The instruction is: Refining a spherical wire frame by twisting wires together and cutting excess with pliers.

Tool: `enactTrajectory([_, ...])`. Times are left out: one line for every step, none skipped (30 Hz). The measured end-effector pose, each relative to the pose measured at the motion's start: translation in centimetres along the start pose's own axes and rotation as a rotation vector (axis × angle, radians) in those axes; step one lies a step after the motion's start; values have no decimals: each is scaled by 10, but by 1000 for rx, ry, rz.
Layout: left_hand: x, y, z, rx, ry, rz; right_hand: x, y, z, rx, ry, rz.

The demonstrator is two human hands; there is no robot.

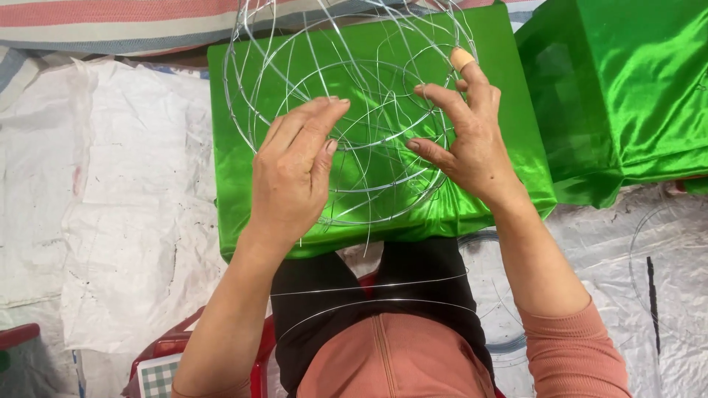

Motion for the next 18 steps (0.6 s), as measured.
enactTrajectory([0, 2, -3, 8, 5, -6, 2, 0, -1, 11, 6, 19])
enactTrajectory([-1, 4, -5, 5, 5, -3, 3, 2, -2, 10, 8, 21])
enactTrajectory([-3, 5, -7, 4, 2, -8, 4, 3, -2, 16, -1, 24])
enactTrajectory([-4, 7, -10, 2, -2, -13, 4, 5, -2, 23, -10, 27])
enactTrajectory([-5, 8, -12, 1, -2, -12, 6, 3, -6, 22, -8, 28])
enactTrajectory([-4, 7, -13, 21, 8, 14, 4, 3, -9, -5, -67, 30])
enactTrajectory([-3, 7, -15, 43, 19, 37, 0, 3, -12, -31, -127, 31])
enactTrajectory([-1, 6, -17, 43, 18, 36, 0, 8, -20, -32, -127, 30])
enactTrajectory([2, 7, -20, 30, 34, 105, -7, 11, -28, -12, -219, 23])
enactTrajectory([5, 8, -23, 17, 51, 174, -14, 14, -36, 7, -311, 17])
enactTrajectory([7, 7, -23, 17, 51, 170, -8, 18, -50, 8, -310, 14])
enactTrajectory([11, 4, -24, 33, 56, 205, -11, 21, -66, 11, -424, 43])
enactTrajectory([14, 2, -24, 48, 61, 241, -14, 24, -83, 13, -537, 73])
enactTrajectory([18, -2, -25, 47, 60, 239, -5, 34, -100, 13, -535, 71])
enactTrajectory([19, -3, -25, 29, 35, 285, 3, 36, -117, 87, -572, 297])
enactTrajectory([20, -4, -25, 11, 10, 330, 13, 37, -134, 161, -600, 525])
enactTrajectory([23, -5, -25, 7, 14, 330, 16, 42, -133, 165, -596, 526])
enactTrajectory([23, -7, -24, 24, -37, 373, 31, 38, -130, 307, -458, 572])
Point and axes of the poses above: each hand's wrist, its own z-axis towards the middle knuckle, its own x-axis out of the palm, y = z × x, the point moved 8 cm from there along z, towards the middle knuckle, and after that the axes turned 8 degrees about -y, right-handed, at the moved point
